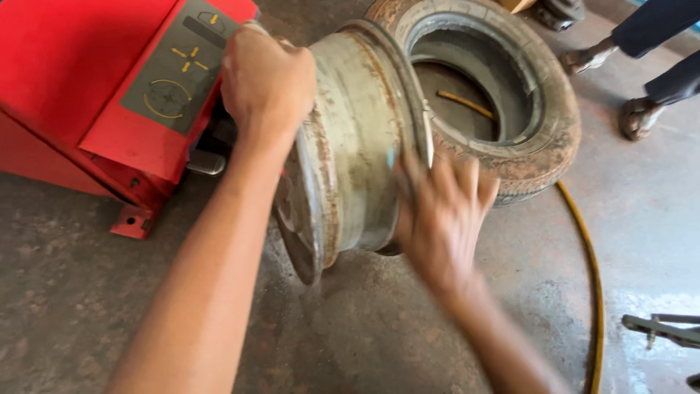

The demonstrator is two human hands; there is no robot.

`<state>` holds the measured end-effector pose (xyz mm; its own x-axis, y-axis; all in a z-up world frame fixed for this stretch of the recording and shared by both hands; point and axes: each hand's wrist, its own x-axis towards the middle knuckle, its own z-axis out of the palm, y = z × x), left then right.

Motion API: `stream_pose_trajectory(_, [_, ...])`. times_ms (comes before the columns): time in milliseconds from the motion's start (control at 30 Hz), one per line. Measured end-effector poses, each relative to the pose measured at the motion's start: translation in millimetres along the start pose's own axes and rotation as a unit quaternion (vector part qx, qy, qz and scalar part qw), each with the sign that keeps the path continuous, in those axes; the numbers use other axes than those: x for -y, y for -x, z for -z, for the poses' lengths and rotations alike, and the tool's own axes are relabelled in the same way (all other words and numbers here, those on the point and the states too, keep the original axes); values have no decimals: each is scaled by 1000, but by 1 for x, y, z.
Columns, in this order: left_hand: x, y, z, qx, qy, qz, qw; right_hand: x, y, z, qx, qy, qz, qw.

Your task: The person scrubs a rusty metal wheel rim with a sanding block, rotating it to clean different sections. The rim is held against a red machine while the person works on its surface.

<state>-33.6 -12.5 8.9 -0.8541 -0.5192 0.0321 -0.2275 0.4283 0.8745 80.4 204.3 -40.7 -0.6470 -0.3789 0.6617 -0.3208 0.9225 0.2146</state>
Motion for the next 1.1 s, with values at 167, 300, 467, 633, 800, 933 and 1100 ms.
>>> stream_pose_trajectory(167, [8,15,2,-79,14,-111,991,11,45,7,3,-117,-59,991])
stream_pose_trajectory(300, [59,134,-3,-149,4,-272,951,6,42,17,18,-161,-87,983])
stream_pose_trajectory(467, [85,194,-3,26,-35,-120,992,7,31,27,-10,-172,-59,983])
stream_pose_trajectory(633, [56,181,18,14,-62,-120,991,4,10,36,-20,-181,-44,982])
stream_pose_trajectory(800, [30,158,43,62,-119,-84,987,7,5,43,12,-160,-42,986])
stream_pose_trajectory(933, [20,92,33,-106,-119,-218,963,13,5,45,-3,-139,-28,990])
stream_pose_trajectory(1100, [20,66,21,-46,-103,-146,983,-10,-88,2,59,-129,17,990])
